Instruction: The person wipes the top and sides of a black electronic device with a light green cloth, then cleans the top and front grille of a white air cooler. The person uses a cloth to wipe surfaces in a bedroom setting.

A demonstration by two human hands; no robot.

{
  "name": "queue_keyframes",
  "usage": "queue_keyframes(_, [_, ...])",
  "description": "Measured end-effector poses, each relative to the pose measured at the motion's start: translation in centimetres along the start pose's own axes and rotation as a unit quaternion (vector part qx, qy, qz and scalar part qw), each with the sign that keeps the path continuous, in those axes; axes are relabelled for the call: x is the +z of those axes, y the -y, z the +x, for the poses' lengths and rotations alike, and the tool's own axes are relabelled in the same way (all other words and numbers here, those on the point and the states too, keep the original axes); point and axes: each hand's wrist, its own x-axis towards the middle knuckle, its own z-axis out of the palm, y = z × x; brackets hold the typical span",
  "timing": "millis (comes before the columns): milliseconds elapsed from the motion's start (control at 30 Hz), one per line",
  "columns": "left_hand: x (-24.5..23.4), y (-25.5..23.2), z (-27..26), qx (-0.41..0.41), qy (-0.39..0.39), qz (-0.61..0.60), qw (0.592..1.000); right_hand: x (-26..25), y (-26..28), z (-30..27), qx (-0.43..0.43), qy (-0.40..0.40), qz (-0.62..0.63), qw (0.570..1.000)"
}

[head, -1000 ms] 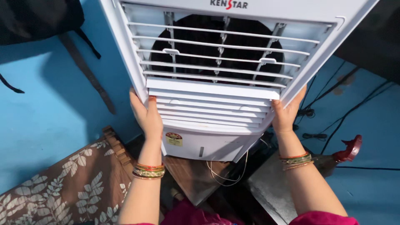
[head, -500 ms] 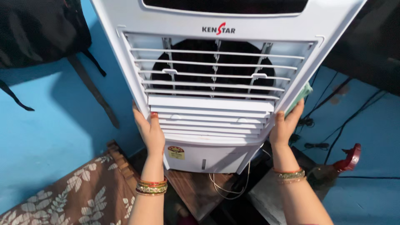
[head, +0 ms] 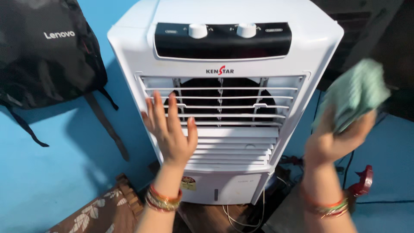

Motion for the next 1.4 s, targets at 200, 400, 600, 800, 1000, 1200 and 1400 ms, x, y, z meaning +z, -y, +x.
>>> queue_keyframes(200, [-0.4, 0.8, 11.9, 0.089, 0.041, 0.091, 0.991, 2.9, 1.7, 15.2, -0.251, 0.169, -0.479, 0.824])
queue_keyframes(400, [-0.4, 0.1, 13.6, 0.08, 0.036, 0.047, 0.995, 6.6, 5.3, 14.3, -0.157, 0.193, -0.367, 0.896])
queue_keyframes(600, [0.3, 0.0, 13.4, 0.058, 0.021, 0.031, 0.998, 9.2, 6.1, 10.4, -0.193, 0.157, -0.354, 0.902])
queue_keyframes(800, [0.1, 0.0, 13.4, 0.048, 0.024, 0.021, 0.998, 13.6, 7.5, 8.8, -0.248, 0.196, -0.257, 0.913])
queue_keyframes(1000, [-2.4, 0.7, 14.0, 0.04, 0.013, -0.146, 0.988, 16.5, 9.1, 10.3, -0.205, 0.284, -0.05, 0.935])
queue_keyframes(1200, [-4.6, 3.5, 17.4, 0.102, 0.053, -0.164, 0.98, 15.2, 5.4, 20.3, 0.1, 0.446, 0.113, 0.882])
queue_keyframes(1400, [-3.1, 9.5, 24.2, 0.082, 0.244, -0.086, 0.962, 12.9, 3.5, 26.1, 0.096, 0.397, -0.448, 0.795])
